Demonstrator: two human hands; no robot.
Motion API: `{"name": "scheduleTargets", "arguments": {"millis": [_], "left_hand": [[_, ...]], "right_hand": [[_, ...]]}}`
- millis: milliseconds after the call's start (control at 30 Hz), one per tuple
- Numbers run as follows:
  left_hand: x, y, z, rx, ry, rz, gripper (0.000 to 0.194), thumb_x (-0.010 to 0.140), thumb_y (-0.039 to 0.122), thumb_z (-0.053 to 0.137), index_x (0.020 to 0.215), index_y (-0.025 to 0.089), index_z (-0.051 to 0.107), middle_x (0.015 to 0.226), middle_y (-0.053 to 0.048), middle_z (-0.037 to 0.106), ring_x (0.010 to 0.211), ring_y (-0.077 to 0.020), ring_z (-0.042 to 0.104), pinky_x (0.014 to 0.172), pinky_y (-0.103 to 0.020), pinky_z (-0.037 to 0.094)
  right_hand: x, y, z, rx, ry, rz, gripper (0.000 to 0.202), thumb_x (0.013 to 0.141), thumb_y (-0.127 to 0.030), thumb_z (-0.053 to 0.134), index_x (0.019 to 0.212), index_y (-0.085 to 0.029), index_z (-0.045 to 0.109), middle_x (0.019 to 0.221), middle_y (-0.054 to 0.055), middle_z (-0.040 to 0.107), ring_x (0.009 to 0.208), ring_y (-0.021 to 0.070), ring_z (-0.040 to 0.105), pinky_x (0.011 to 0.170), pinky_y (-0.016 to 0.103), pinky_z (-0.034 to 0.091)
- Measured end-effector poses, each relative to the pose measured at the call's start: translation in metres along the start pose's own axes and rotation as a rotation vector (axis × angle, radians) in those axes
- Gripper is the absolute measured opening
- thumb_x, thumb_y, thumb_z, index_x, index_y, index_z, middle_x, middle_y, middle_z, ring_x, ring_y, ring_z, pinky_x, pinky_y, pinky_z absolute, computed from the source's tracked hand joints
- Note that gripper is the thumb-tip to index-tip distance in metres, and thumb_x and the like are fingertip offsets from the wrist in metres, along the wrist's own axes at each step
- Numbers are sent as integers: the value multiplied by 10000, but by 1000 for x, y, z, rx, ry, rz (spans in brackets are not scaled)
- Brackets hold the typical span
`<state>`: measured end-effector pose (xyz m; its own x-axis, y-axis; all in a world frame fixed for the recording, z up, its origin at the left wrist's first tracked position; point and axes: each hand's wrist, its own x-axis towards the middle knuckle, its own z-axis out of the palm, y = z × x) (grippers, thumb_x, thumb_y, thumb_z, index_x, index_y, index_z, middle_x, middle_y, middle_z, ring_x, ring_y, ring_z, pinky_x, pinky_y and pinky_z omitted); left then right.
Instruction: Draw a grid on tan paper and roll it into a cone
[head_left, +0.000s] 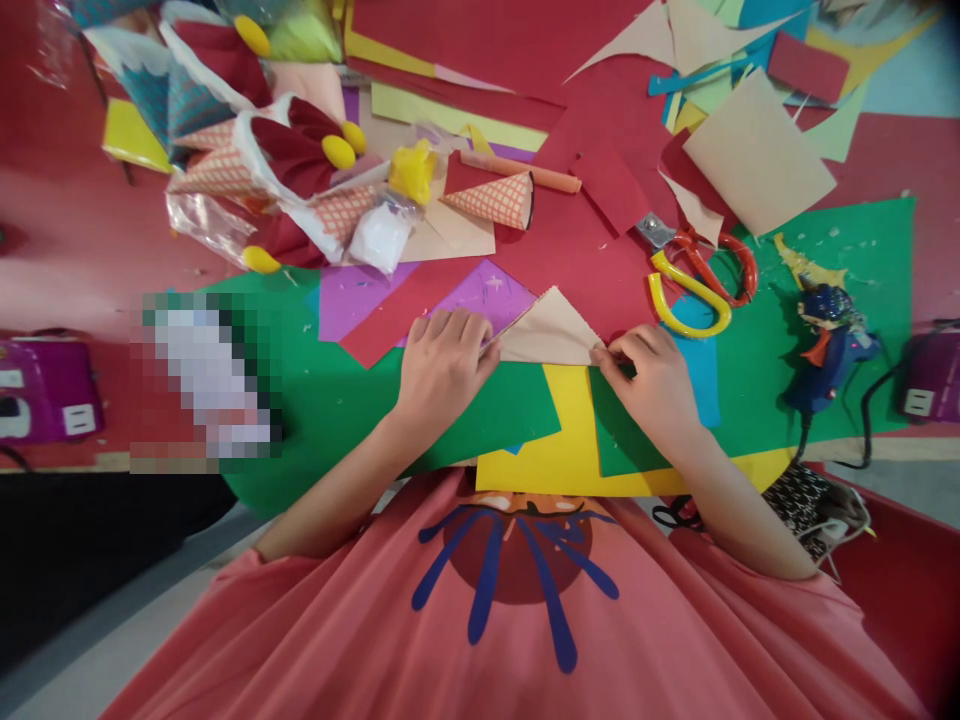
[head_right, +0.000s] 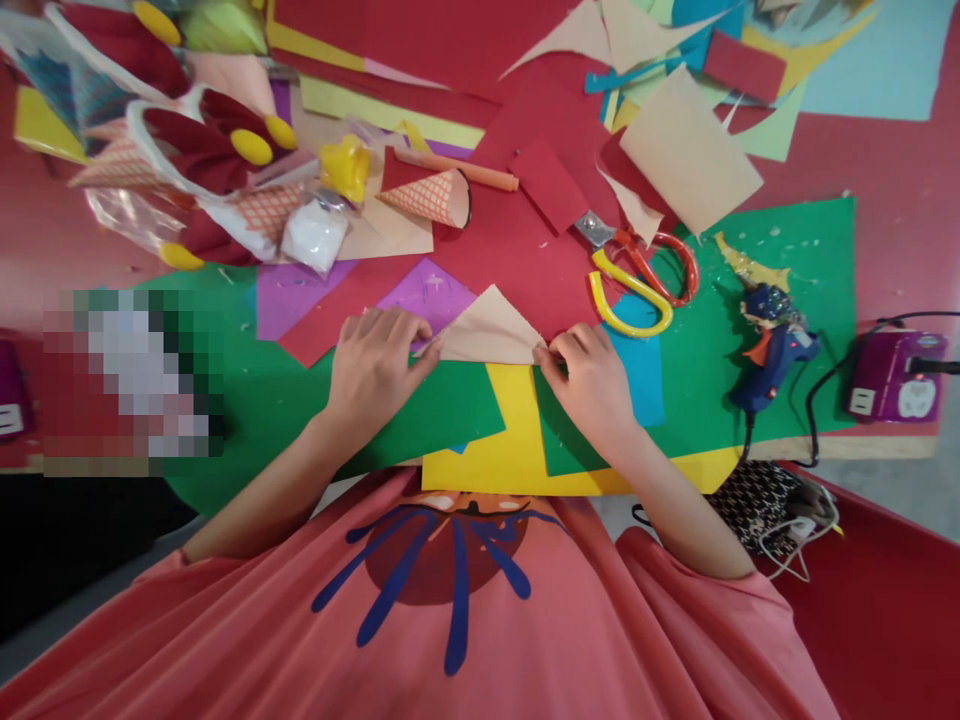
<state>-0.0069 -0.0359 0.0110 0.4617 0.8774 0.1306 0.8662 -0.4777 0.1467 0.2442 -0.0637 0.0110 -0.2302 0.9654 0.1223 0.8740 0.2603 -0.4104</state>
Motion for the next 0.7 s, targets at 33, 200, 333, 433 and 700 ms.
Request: {"name": "scheduleTargets", "arguments": {"millis": [33, 200, 333, 433, 700], "left_hand": [[1, 0, 0, -8, 13, 35, 124, 936, 257, 516, 969, 179, 606, 931, -97, 683, 875, -270, 640, 739, -406, 495], [10, 3, 3, -123, -42, 498, 411, 961, 93, 394, 1356, 184, 465, 1432, -100, 517, 1345, -240, 463, 1053, -383, 417], [18, 8, 13, -189, -80, 496, 410, 957, 68, 359, 1341, 115, 495, 1374, -110, 573, 1308, -227, 507, 1084, -373, 410], [21, 11, 17, -235, -98, 434, 382, 972, 126, 381, 1328, 106, 517, 1336, -132, 598, 1267, -230, 546, 1073, -384, 425], [18, 12, 25, -92, -133, 424, 631, 987, 495, 362, 1475, 98, 332, 1546, -175, 336, 1441, -290, 327, 1162, -468, 302]], "right_hand": [[0, 0, 1, -16, 12, -10, 232, 930, -288, 530, 709, -215, 519, 732, 47, 565, 739, 207, 531, 690, 352, 433], [0, 1, 3, -51, 34, -42, 222, 923, -255, 541, 709, -220, 497, 715, 43, 558, 714, 201, 518, 673, 344, 430], [0, 1, 3, -66, 35, -50, 226, 917, -245, 550, 703, -219, 485, 719, 43, 554, 726, 201, 525, 681, 343, 433], [0, 0, 3, -81, 39, -51, 233, 917, -250, 549, 699, -224, 471, 713, 40, 551, 723, 205, 524, 677, 342, 436], [-7, 6, -4, -48, 36, 14, 138, 895, -309, 599, 888, -201, 513, 834, 73, 590, 779, 213, 573, 682, 333, 491]]}}
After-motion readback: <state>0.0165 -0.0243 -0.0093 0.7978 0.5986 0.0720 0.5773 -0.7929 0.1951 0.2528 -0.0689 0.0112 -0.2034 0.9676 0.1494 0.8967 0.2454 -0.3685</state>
